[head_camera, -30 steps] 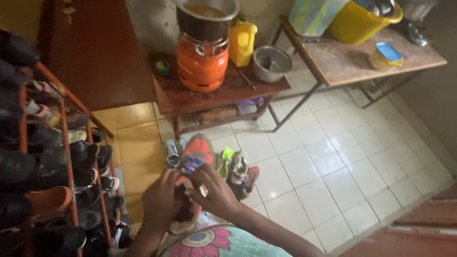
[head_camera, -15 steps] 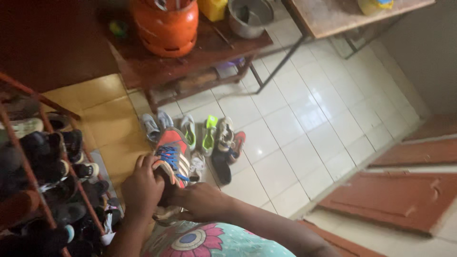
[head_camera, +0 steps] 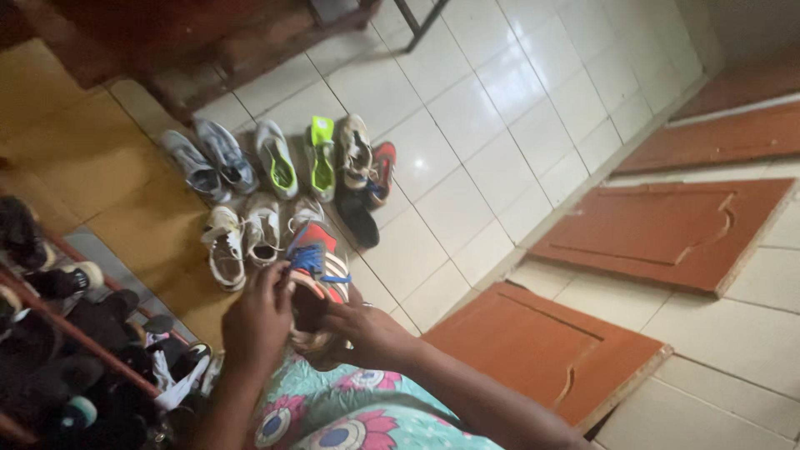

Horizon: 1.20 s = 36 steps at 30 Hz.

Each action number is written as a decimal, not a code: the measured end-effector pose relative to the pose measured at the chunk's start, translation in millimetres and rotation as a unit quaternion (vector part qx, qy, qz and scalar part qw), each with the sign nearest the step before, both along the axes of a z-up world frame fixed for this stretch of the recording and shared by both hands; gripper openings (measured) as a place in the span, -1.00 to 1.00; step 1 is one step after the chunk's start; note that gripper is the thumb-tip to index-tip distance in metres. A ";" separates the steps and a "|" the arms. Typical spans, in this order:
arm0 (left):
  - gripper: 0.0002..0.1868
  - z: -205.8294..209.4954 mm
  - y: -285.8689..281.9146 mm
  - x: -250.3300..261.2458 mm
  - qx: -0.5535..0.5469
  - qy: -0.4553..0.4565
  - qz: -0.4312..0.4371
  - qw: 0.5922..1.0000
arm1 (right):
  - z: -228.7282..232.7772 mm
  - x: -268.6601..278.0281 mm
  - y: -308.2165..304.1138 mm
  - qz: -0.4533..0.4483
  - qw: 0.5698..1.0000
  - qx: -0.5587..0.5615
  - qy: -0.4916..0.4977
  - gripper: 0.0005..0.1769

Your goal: The person removes the blue laces from a red and gray sneaker, then re-laces the same shoe by threading the laces through the eyelets and tying them. The task is performed by hand in a small indoor room with a shoe rack and cooking equipment nearby.

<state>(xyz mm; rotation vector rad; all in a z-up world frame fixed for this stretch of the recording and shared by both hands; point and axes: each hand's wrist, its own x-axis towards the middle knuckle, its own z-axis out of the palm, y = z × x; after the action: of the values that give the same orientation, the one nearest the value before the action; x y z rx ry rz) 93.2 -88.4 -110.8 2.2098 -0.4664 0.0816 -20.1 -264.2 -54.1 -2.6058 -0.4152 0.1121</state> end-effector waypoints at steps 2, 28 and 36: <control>-0.53 -16.2 -19.7 3.4 0.011 -0.025 -0.070 0.997 | -15.9 1.6 -14.6 -0.027 0.998 0.060 -0.015 -0.43; -0.15 -146.8 -245.8 49.7 0.142 0.042 -0.323 0.935 | -203.2 55.2 -222.9 -0.376 0.920 0.114 0.000 -0.59; -0.08 -189.4 -323.3 91.0 0.250 -0.023 -0.335 0.908 | -271.6 88.0 -304.6 -0.384 0.917 0.107 0.005 -0.55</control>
<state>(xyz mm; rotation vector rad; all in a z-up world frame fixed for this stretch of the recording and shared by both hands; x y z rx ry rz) 184.2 -411.6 -300.2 2.4010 -1.3717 -0.3971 68.0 -568.8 -325.7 -2.3583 0.5827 -0.1799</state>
